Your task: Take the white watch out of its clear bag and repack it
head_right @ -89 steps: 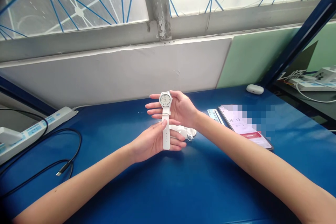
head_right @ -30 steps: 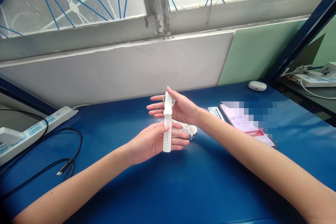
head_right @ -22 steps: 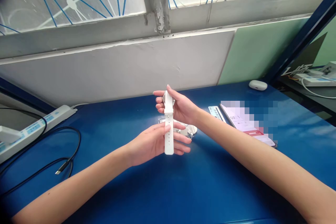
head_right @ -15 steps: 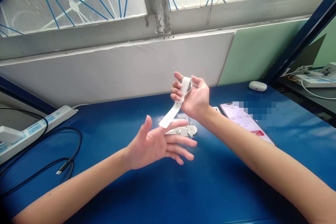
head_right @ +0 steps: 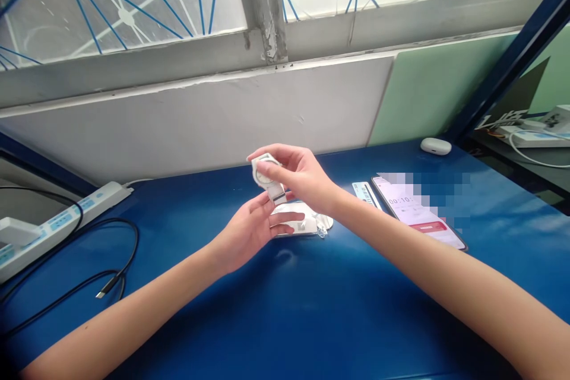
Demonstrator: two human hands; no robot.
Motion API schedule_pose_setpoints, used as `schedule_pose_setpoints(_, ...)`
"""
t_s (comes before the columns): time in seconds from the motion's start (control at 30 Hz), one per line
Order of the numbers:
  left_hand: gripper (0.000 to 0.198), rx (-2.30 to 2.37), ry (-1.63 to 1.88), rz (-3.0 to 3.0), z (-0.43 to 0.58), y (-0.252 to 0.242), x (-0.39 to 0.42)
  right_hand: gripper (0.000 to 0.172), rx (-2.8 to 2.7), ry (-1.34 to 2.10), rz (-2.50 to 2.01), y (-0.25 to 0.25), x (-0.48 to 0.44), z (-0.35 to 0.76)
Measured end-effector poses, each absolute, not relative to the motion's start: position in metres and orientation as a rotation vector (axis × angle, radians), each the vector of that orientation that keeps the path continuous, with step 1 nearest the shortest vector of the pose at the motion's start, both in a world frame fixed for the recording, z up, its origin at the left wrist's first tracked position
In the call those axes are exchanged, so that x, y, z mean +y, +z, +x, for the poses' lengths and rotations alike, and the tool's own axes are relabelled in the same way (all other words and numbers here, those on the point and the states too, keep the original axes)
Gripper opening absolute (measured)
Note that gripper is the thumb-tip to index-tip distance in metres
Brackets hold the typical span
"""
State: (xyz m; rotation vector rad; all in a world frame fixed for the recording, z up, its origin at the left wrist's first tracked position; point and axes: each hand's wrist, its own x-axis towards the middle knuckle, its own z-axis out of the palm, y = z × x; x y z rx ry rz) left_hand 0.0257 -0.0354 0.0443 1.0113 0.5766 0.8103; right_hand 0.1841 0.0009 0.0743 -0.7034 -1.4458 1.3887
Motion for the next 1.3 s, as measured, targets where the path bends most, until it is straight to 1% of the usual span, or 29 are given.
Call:
schedule_pose_setpoints(0.07, 0.037, 0.561, 0.826, 1.047, 0.025, 0.042, -0.036, 0.02, -1.545, 1.268, -0.708, 0.076, -0.005, 0.181)
schedule_pose_setpoints(0.2, 0.023, 0.595, 0.883, 1.033, 0.024, 0.038, -0.036, 0.015, -1.634, 1.01, -0.738, 0.076, -0.009, 0.176)
schedule_pose_setpoints(0.27, 0.022, 0.611, 0.912, 1.014, 0.024, 0.037, -0.035, 0.015, -1.625, 0.935, -0.767, 0.073, -0.007, 0.175)
schedule_pose_setpoints(0.33, 0.023, 0.624, 0.916, 1.007, 0.024, 0.037, -0.034, 0.017, -1.591, 0.963, -0.78, 0.069, -0.004, 0.175)
schedule_pose_setpoints(0.47, 0.028, 0.627, 0.847, 1.012, 0.023, 0.038, -0.035, 0.019, -1.523, 1.123, -0.779, 0.067, 0.0, 0.177)
schedule_pose_setpoints(0.63, 0.04, 0.654, 0.796, 0.983, 0.024, 0.04, -0.036, 0.019, -1.463, 1.144, -0.81, 0.067, 0.005, 0.18)
schedule_pose_setpoints(0.8, 0.038, 0.721, 0.827, 0.959, 0.023, 0.04, -0.035, 0.022, -1.385, 1.167, -0.81, 0.061, 0.012, 0.182)
schedule_pose_setpoints(0.87, 0.04, 0.704, 0.799, 0.98, 0.023, 0.039, -0.036, 0.02, -1.379, 1.241, -0.826, 0.058, 0.014, 0.183)
schedule_pose_setpoints(0.97, 0.041, 0.704, 0.744, 0.989, 0.026, 0.039, -0.039, 0.021, -1.344, 1.535, -0.835, 0.057, 0.015, 0.183)
schedule_pose_setpoints(1.1, 0.041, 0.735, 0.691, 0.999, 0.03, 0.04, -0.044, 0.031, -1.159, 1.892, -0.793, 0.062, 0.013, 0.182)
schedule_pose_setpoints(1.2, 0.039, 0.726, 0.654, 1.0, 0.031, 0.04, -0.045, 0.041, -1.044, 2.047, -0.681, 0.068, 0.01, 0.182)
schedule_pose_setpoints(1.3, 0.038, 0.75, 0.606, 1.002, 0.03, 0.039, -0.045, 0.048, -1.015, 2.13, -0.584, 0.072, 0.009, 0.184)
